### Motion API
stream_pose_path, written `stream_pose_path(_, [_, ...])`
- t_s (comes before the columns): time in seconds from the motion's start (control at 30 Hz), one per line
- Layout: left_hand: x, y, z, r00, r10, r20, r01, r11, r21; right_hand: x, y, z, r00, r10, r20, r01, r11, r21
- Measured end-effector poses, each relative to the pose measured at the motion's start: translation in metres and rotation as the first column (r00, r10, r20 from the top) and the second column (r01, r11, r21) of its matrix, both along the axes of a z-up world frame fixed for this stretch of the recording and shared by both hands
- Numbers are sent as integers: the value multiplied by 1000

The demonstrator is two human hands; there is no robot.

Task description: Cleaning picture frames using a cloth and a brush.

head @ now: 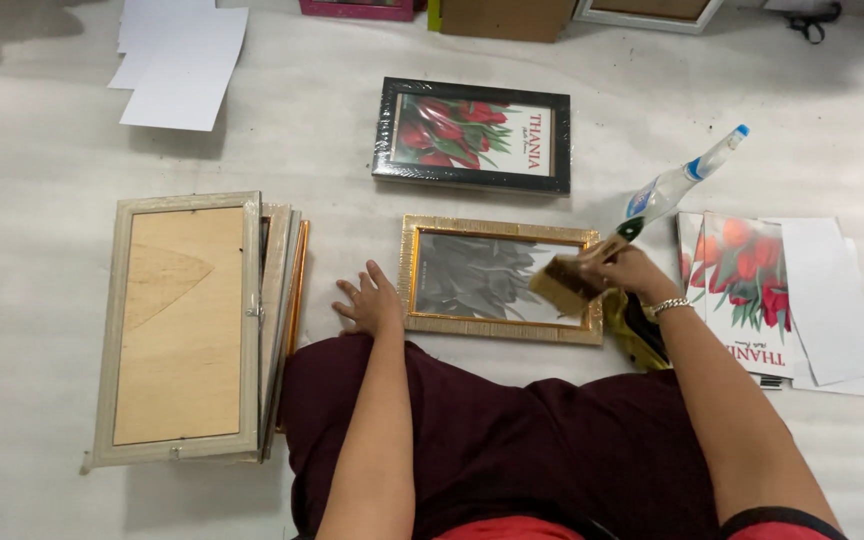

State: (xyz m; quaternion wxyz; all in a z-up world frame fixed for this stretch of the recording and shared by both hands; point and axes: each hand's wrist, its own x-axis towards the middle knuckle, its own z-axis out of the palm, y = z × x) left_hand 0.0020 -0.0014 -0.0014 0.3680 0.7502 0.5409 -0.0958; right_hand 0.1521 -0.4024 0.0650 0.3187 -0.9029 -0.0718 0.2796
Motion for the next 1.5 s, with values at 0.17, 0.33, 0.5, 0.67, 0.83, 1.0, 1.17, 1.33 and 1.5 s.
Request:
stream_pose_path(0.17, [-1, -3, 4, 999, 23, 31, -23, 1000, 16, 30, 7, 3, 866, -76, 494, 203, 957, -209])
stream_pose_path(0.33, [0, -3, 9, 1000, 20, 15, -20, 999, 26, -19, 84, 54, 970, -22, 240, 44, 995, -87])
stream_pose_path(0.5, [1, -4, -2, 1000, 23, 4, -23, 999, 33, -33, 99, 19, 974, 97, -206, -65, 986, 155])
stream_pose_path(0.67, [0, -4, 3, 1000, 21, -9, -21, 999, 37, 54, 70, -41, 973, -93, 210, 104, 994, -42])
stream_pose_path(0.83, [0, -4, 5, 1000, 20, -10, -20, 999, 48, 8, 129, 37, 879, -70, 472, 96, 995, -32])
stream_pose_path(1.0, [0, -4, 8, 1000, 23, -1, -23, 999, 34, -35, 161, 12, 967, 138, -214, -94, 975, 204])
stream_pose_path(1.17, [-1, -5, 4, 1000, 24, 8, -24, 998, 55, 27, 155, -31, 999, 9, 48, -17, 986, 165])
stream_pose_path(1.33, [3, -5, 6, 999, 34, 18, -35, 999, 41, 20, 182, 14, 866, -58, 496, 78, 997, -18])
stream_pose_path(1.5, [4, -4, 2, 999, 34, -7, -33, 998, 44, -49, 222, 57, 947, 273, -171, -254, 959, 125])
